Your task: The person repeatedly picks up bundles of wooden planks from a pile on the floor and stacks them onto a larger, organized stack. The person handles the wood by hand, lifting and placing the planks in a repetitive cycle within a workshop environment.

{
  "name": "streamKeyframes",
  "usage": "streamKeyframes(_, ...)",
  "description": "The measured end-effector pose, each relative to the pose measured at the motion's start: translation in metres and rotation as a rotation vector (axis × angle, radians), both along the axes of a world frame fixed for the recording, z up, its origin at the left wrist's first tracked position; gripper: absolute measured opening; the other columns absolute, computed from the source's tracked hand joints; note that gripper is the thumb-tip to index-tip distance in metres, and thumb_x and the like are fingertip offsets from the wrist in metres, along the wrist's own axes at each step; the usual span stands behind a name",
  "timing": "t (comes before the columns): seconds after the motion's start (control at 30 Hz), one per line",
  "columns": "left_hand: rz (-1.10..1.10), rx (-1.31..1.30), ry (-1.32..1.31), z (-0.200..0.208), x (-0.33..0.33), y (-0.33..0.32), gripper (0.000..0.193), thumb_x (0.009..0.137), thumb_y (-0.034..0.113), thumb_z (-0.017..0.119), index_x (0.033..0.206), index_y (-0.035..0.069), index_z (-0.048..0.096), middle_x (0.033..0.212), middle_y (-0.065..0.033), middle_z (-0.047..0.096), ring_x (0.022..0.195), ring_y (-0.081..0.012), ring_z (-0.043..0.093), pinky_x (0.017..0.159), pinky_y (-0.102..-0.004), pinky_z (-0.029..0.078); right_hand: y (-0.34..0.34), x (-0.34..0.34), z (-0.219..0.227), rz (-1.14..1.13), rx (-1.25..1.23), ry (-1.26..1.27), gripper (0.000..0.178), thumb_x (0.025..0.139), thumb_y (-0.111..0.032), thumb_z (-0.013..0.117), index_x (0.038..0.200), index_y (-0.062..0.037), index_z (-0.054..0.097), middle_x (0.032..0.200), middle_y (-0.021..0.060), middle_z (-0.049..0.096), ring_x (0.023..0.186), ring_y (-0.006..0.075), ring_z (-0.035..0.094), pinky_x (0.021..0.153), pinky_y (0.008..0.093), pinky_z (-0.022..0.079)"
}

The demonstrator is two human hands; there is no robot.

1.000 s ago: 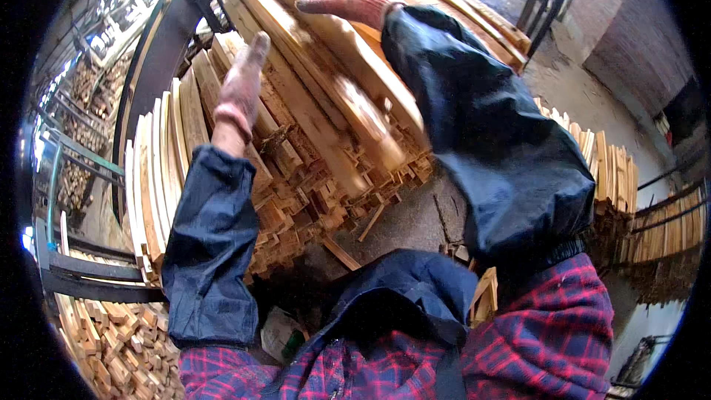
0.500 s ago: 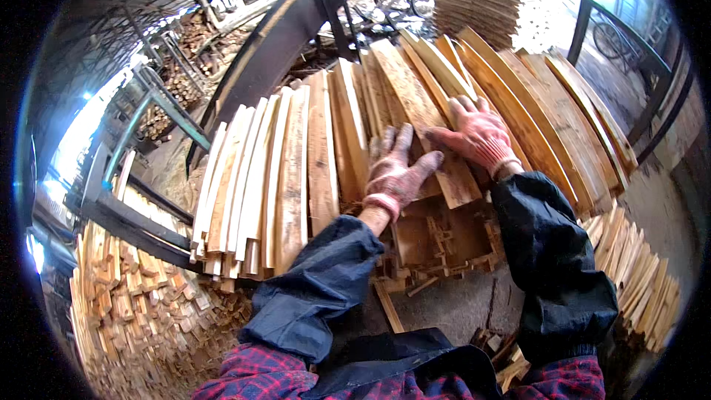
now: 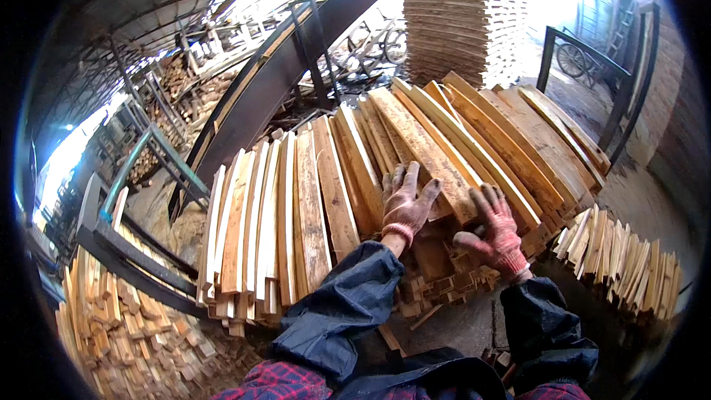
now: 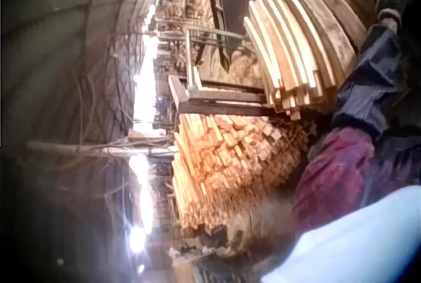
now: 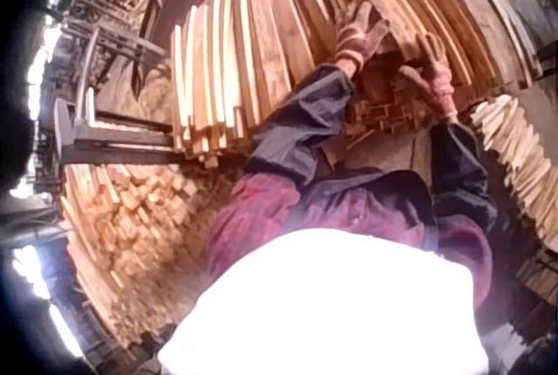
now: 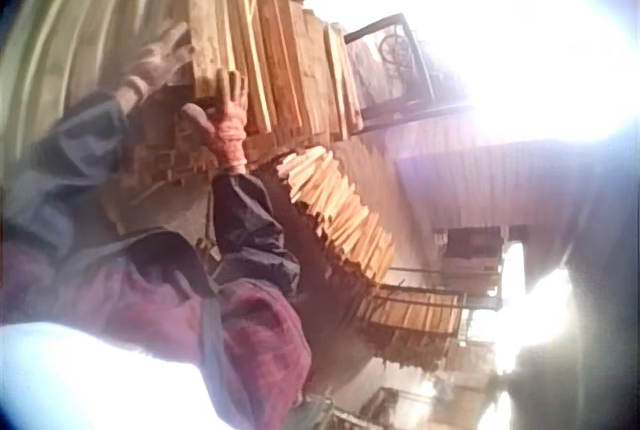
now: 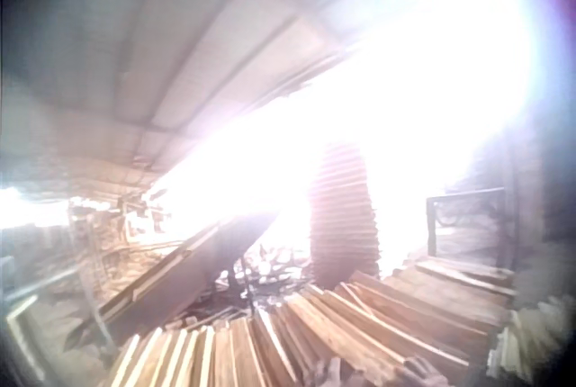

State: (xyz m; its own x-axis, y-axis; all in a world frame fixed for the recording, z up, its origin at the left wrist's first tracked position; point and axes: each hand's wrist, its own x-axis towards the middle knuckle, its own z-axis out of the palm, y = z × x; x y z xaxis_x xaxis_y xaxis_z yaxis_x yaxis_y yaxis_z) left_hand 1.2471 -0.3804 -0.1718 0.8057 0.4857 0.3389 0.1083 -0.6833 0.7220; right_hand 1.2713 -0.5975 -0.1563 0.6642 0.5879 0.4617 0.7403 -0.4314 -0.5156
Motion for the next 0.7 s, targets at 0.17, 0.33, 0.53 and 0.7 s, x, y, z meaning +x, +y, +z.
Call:
streamKeyframes(0.17, 0.018, -0.024, -0.161, -0.013, -0.006, 0.003, 0.074, 0.085, 0.056, 0.062, 0.142, 0.012, 0.045, 0.148, -0.0223, 0.036, 0.140, -0.0444, 0.024, 0.115, -0.0472, 0.022, 0.011, -0.013, -0.003, -0.099, -0.003, -0.037, 0.072, 0.074, -0.046, 0.075, 0.134, -0.0107, 0.053, 0.142, 0.0229, 0.044, 0.135, 0.0447, 0.034, 0.109, 0.0498, 0.033)
streamKeyframes(0.33, 0.020, -0.037, -0.188, -0.010, -0.007, 0.003, 0.065, 0.084, 0.049, 0.066, 0.135, 0.011, 0.054, 0.146, -0.0209, 0.040, 0.139, -0.0419, 0.026, 0.115, -0.0457, 0.021, 0.026, -0.006, 0.005, -0.110, 0.141, -0.311, 0.040, 0.075, -0.030, 0.075, 0.107, -0.0078, 0.066, 0.114, 0.0143, 0.062, 0.114, 0.0384, 0.054, 0.095, 0.0460, 0.044)
streamKeyframes(0.53, -0.042, 0.043, -0.261, -0.014, -0.004, 0.000, 0.063, 0.088, 0.049, 0.061, 0.131, 0.004, 0.054, 0.140, -0.0274, 0.043, 0.131, -0.0472, 0.034, 0.113, -0.0483, 0.025, 0.036, 0.008, 0.001, -0.113, 0.210, -0.331, 0.037, 0.077, -0.032, 0.072, 0.102, -0.0057, 0.065, 0.104, 0.0129, 0.065, 0.103, 0.0341, 0.059, 0.087, 0.0439, 0.048)
streamKeyframes(0.7, -0.163, 0.322, -0.311, -0.045, -0.052, -0.023, 0.060, 0.093, 0.041, 0.055, 0.141, 0.007, 0.042, 0.140, -0.0321, 0.036, 0.128, -0.0524, 0.033, 0.108, -0.0566, 0.027, 0.038, -0.028, -0.029, -0.298, 0.088, -0.277, 0.066, 0.081, -0.050, 0.065, 0.131, -0.0089, 0.052, 0.136, 0.0234, 0.046, 0.129, 0.0454, 0.039, 0.107, 0.0524, 0.033)
